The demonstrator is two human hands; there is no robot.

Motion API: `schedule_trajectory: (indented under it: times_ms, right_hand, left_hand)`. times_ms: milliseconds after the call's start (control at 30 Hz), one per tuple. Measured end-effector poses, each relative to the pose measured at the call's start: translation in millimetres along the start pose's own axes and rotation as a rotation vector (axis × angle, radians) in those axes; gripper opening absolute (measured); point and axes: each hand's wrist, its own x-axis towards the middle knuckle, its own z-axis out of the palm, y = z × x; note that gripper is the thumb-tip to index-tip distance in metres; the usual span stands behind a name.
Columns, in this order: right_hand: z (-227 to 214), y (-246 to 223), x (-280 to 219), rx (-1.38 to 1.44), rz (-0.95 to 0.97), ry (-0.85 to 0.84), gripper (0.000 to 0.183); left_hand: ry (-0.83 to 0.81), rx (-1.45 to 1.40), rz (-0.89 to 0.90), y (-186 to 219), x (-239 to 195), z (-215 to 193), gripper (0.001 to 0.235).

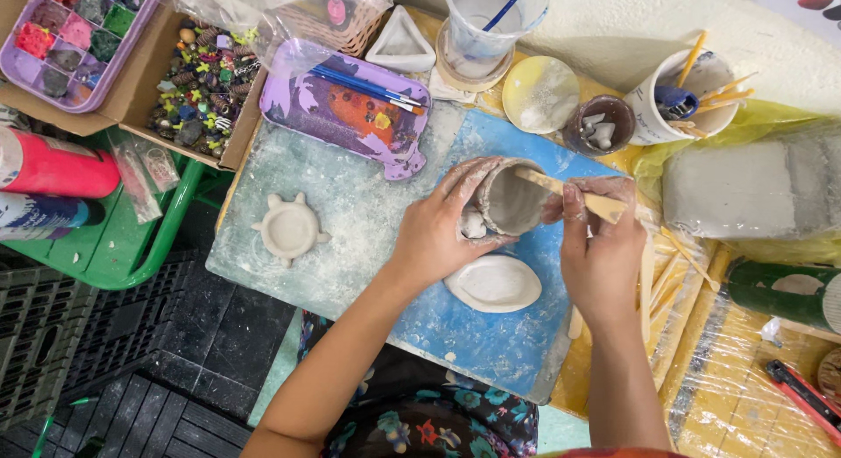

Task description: The person mixes clay with a wooden tool and then molds the clay by hand into various shapes on a table.

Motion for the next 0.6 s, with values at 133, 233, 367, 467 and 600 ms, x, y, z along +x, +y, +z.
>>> schedule_trajectory:
  times_ms: [133,233,367,467,600]
  right_hand:
    - [-4.6,1.9,5.2,0.120,0.019,-0.032,0.009]
    - [-9.7,2.9,7.0,0.155,0.046,-0.095,0.012]
    - [-12.8,9.0,3.9,0.021,-0.029,-0.136,0.014]
    - [-13.4,20.5,0.1,0.232,-0.032,0.045,0.019]
    - [-14.4,31.4,-2.0,0.428,0.029,0.097,0.021]
  left_hand:
    - [-0.014,-0.036,-0.031,0.2,0.8,-2.9,0.090]
    - [-0.001,-0.048,-0.030,-0.9,2.2,-2.1,0.091]
    - [-0.008,-0.055,-0.073,-3.7,1.4,-0.7,0.090]
    - [0.003,-0.052,-0.057,-3.5,0.9,0.4,0.090]
    - [-0.001,-0.047,-0.022,-4.7,0.3,0.7,0.091]
